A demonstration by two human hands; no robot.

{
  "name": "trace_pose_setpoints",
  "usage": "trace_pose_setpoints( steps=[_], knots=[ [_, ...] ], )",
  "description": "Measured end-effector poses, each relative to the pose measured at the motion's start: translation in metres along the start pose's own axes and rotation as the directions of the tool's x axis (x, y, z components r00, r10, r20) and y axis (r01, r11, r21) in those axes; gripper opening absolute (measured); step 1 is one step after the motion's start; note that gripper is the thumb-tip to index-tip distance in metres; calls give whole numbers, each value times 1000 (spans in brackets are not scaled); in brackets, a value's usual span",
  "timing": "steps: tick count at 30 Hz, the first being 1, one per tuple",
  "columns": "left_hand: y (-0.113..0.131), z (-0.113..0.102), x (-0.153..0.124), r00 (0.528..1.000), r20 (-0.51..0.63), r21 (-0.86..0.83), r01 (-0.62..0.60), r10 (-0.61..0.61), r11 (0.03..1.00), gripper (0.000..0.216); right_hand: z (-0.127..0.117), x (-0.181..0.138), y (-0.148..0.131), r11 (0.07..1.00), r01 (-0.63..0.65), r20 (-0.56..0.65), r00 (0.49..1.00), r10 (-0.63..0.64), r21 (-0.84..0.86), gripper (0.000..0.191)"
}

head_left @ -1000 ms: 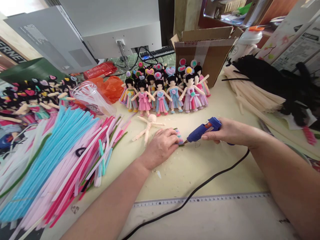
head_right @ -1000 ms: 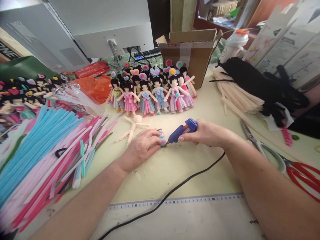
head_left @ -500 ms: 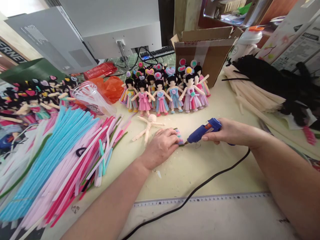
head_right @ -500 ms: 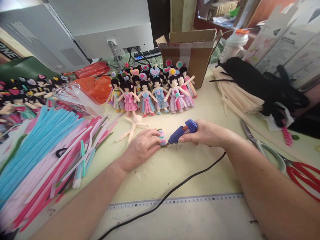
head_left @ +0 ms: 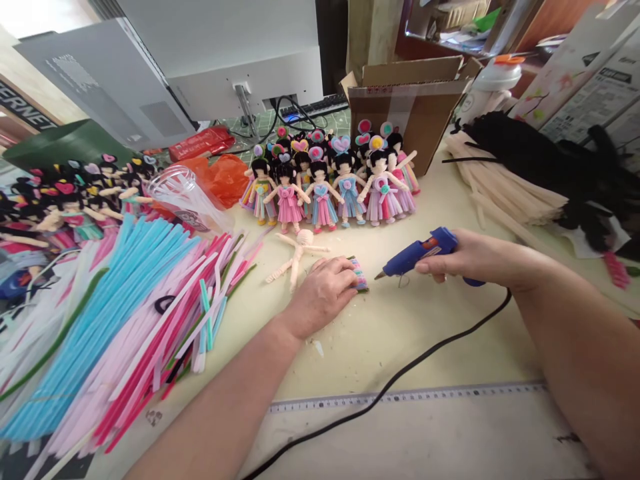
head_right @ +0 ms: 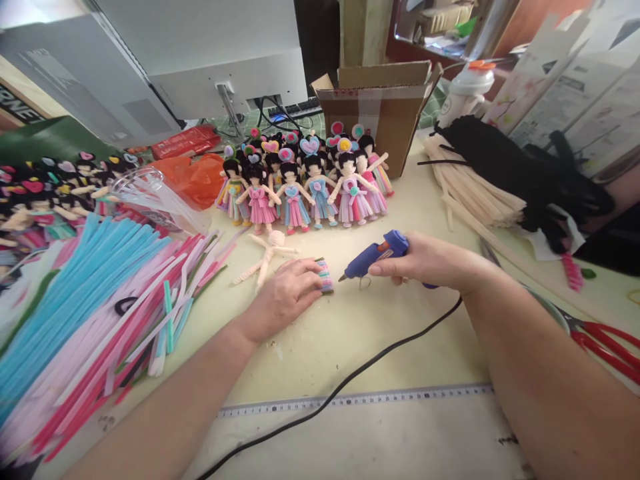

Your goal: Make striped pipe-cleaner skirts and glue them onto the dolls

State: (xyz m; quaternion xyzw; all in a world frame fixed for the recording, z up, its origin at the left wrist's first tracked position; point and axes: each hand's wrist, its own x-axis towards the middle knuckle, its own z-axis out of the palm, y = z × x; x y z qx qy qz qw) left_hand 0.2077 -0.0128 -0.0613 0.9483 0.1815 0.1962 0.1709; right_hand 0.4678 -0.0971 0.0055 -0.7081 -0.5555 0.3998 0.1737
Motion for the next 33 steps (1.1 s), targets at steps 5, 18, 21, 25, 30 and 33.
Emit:
trace_pose_setpoints(
  steps=[5,18,21,25,30,33],
  knots=[
    [2,-2,-1,1000,-24,-16,-6,6,1000,7,-8,1,8,992,-27,-169,984,48,127,44],
    [4,-1,0,996,-77,83,-28,34,996,4,-27,2,42,899,-92,-360,895,263,428,33],
    [6,-2,0,994,-88,159,-45,59,986,6,-32,1,46,928,-84,-345,913,218,364,39],
    [12,-9,-1,981,-183,196,-24,60,980,11,-50,-18,38,973,-221,-566,796,215,59,40],
    [20,-27,-1,918,-359,-139,128,-171,982,8,-42,-44,12,999,-50,-777,628,34,3,40],
    [23,-39,-1,841,-290,-510,268,-457,817,14,-8,-38,-13,975,205,-403,902,-152,90,48]
  ],
)
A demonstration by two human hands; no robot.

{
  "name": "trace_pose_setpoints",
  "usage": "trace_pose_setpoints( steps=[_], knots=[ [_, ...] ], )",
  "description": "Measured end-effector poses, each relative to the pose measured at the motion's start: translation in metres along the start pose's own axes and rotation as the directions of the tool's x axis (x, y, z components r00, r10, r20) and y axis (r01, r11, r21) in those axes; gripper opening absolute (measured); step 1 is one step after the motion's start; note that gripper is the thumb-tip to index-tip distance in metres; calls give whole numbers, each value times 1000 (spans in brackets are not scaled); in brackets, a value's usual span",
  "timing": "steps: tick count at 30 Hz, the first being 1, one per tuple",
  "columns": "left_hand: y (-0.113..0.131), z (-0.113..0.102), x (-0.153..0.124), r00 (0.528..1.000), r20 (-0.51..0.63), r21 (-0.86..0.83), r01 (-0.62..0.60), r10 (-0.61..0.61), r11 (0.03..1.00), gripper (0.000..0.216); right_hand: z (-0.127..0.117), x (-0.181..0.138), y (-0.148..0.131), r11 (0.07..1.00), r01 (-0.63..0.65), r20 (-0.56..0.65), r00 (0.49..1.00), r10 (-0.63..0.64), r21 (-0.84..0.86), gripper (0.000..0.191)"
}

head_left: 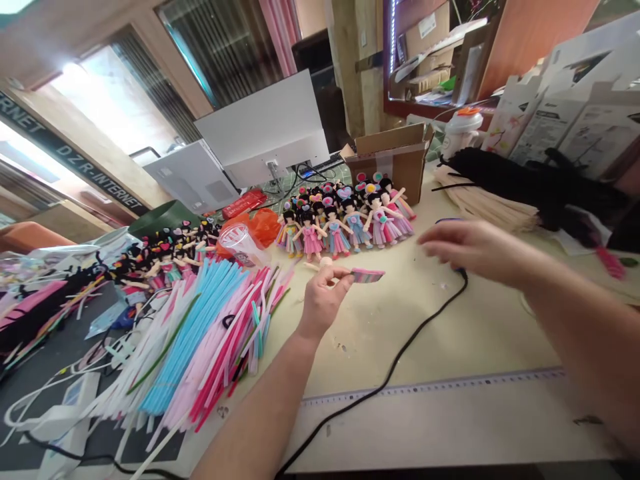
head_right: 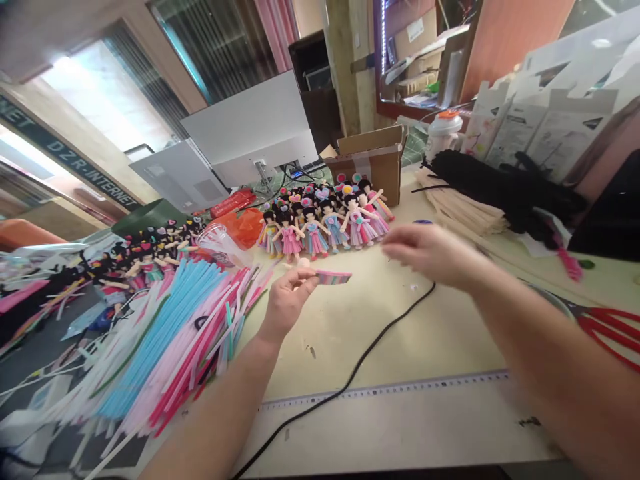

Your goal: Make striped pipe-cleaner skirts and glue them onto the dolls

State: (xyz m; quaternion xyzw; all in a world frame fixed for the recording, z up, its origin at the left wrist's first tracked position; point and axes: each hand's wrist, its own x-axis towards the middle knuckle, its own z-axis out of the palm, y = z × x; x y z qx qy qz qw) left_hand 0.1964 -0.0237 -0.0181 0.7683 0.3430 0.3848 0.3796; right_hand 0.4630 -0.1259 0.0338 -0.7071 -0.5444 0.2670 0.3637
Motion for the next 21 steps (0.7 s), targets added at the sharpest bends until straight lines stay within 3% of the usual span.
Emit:
trace_pose_setpoints(
  steps=[1,3,6,9,11,14,17,21],
  knots=[
    [3,-2,0,996,-5,-104,91,-92,990,18,15,1,-6,998,-14,119,993,8,56,48],
    [7,-5,0,977,-15,-288,202,-215,936,25,44,5,-16,978,-72,246,969,22,194,46],
    [10,-9,-4,955,-56,-444,237,-291,864,32,79,12,-26,889,-130,284,959,1,439,44],
    [7,-19,-5,944,-105,-426,243,-314,872,35,99,19,-30,780,-154,262,965,-13,606,42],
    [-1,-31,-2,950,-162,-290,213,-267,933,35,104,24,-31,715,-162,238,971,-7,680,47],
    [-15,-47,9,959,-201,136,229,-200,964,27,105,29,-28,633,-175,205,978,27,754,52],
    [-30,-50,21,952,-102,508,299,-288,808,23,108,30,-22,586,-200,222,974,36,785,52],
    [-41,-37,28,925,-73,638,331,-373,696,18,121,24,-18,561,-246,289,957,13,790,51]
  ],
)
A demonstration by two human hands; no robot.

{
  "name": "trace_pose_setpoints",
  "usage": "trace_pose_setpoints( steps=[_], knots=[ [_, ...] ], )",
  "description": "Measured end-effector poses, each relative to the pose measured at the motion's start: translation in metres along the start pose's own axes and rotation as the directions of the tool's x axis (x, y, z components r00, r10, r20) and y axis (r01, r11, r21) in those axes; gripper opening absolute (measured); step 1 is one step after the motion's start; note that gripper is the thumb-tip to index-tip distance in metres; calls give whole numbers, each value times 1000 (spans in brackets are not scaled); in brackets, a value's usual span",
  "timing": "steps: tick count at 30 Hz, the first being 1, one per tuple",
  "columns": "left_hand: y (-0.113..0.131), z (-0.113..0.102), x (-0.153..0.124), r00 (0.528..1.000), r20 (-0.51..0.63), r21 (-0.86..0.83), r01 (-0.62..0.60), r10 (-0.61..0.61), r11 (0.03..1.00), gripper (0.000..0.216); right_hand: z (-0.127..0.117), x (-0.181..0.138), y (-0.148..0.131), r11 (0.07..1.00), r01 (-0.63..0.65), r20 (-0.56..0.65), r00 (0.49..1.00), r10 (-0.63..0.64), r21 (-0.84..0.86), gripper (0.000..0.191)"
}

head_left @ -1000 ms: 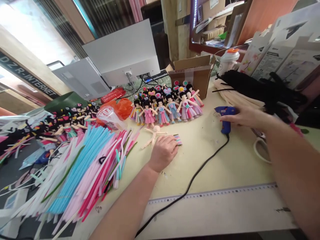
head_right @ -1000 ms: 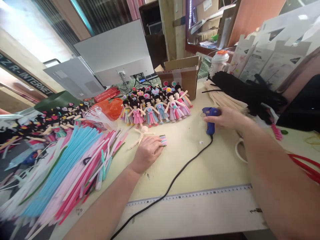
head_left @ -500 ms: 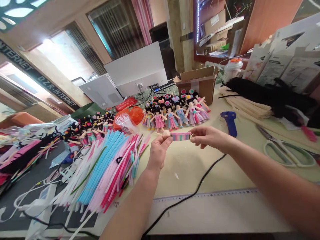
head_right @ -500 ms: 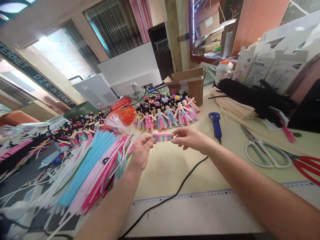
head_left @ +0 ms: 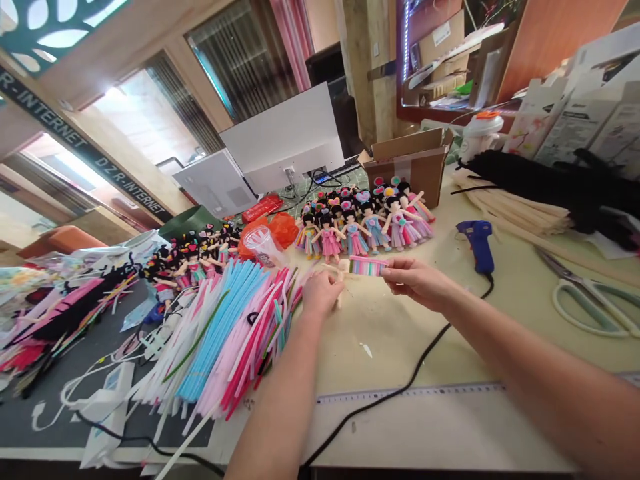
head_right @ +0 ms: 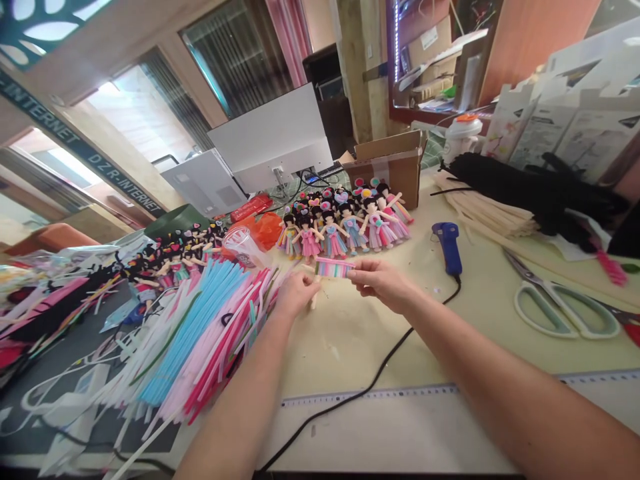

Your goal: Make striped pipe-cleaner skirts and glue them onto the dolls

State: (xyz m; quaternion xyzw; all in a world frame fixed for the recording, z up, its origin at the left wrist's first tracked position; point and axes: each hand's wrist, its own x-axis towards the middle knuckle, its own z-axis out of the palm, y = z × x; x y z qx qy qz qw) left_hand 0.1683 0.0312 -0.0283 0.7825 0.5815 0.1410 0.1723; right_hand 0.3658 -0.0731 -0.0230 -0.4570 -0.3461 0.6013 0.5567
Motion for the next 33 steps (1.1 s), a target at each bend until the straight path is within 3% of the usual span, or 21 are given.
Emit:
trace_pose_setpoints(
  steps=[3,5,8,11,17,24,33],
  knots=[
    [4,5,-2,1000,1,-73,30,-30,997,12,11,-2,8,999,-25,26,999,25,23,49],
    [7,4,-7,1000,-3,-290,18,-20,957,10,19,-4,12,999,-36,41,999,34,41,47],
    [12,2,-17,1000,-4,-690,-1,-3,724,21,28,-5,16,997,-41,58,998,37,69,47],
    [20,2,-29,1000,16,-836,15,-4,549,29,32,-7,19,995,-31,59,998,25,95,47],
    [32,2,-45,994,107,-926,101,-4,363,32,33,-8,19,990,-23,82,997,11,139,45],
    [38,0,-52,995,103,-942,100,-9,319,35,34,-8,19,981,-61,65,997,50,187,46],
    [37,2,-53,982,159,-939,118,102,323,41,31,-4,22,979,-36,32,999,30,200,44]
  ],
)
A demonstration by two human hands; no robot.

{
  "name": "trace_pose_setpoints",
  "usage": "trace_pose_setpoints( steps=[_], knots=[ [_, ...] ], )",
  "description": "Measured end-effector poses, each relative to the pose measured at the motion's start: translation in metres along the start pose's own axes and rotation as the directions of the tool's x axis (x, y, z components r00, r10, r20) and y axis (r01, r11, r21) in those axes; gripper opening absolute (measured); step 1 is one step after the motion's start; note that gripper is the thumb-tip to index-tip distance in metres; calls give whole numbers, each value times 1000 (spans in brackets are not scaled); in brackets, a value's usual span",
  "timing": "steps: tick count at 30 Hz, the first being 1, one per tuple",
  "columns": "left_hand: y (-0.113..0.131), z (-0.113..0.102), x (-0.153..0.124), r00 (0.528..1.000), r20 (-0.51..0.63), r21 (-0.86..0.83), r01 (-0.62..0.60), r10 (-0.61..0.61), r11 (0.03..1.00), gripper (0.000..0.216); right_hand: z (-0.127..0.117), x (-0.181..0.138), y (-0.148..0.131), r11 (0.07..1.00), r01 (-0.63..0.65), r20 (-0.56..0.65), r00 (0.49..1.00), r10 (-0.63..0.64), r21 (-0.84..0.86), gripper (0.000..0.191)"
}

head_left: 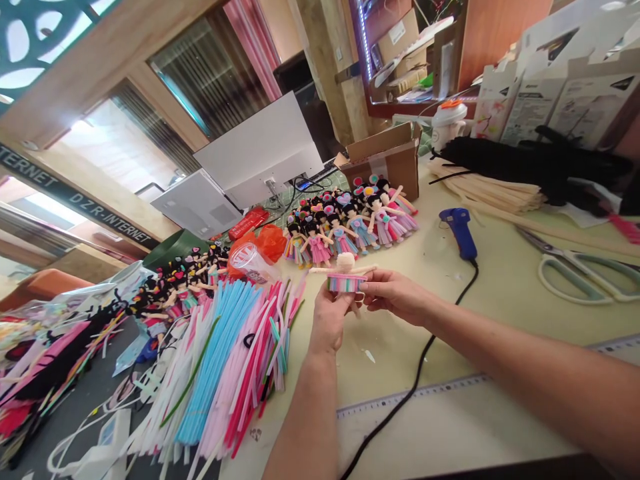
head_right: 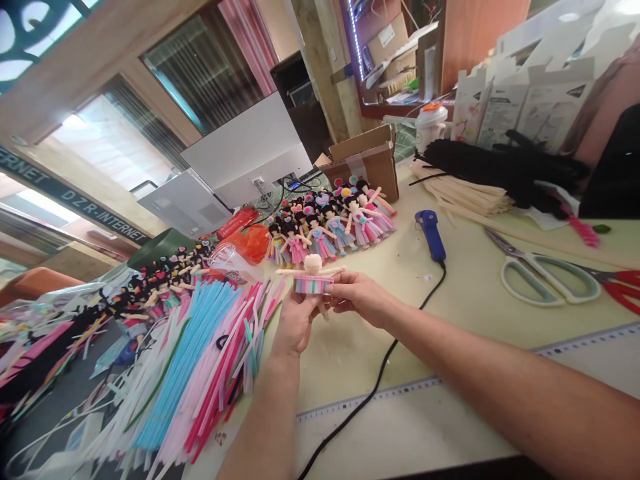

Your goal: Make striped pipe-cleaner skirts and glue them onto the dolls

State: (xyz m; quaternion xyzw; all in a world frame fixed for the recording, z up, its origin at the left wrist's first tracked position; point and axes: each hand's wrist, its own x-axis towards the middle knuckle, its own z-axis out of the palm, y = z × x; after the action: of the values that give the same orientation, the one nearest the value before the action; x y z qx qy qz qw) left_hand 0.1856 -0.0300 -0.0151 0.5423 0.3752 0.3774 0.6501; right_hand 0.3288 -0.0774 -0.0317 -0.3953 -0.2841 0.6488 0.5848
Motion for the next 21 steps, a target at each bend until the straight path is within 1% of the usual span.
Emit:
trace_pose_setpoints(
  steps=[3,7,12,15,19,21],
  knots=[
    [-1,-1,0,1000,14,11,8,-9,1000,43,0,0,0,1000,15,-6,1000,-15,-11,42],
    [-2,0,-1,1000,-10,24,-7,8,1000,42,-1,0,1,999,32,-24,999,-33,-22,41],
    [-1,1,-1,1000,-3,66,-15,15,998,41,0,0,0,998,48,-40,998,-50,-33,41],
    [-2,0,-1,999,3,70,-42,42,997,44,0,0,-1,997,64,-51,996,-66,-44,42],
    [-5,-3,-1,996,40,51,-83,81,995,48,1,0,0,995,81,-51,995,-84,-60,41],
    [-7,-3,-1,995,36,50,-96,95,994,51,1,0,0,994,86,-46,995,-89,-68,40]
  ],
)
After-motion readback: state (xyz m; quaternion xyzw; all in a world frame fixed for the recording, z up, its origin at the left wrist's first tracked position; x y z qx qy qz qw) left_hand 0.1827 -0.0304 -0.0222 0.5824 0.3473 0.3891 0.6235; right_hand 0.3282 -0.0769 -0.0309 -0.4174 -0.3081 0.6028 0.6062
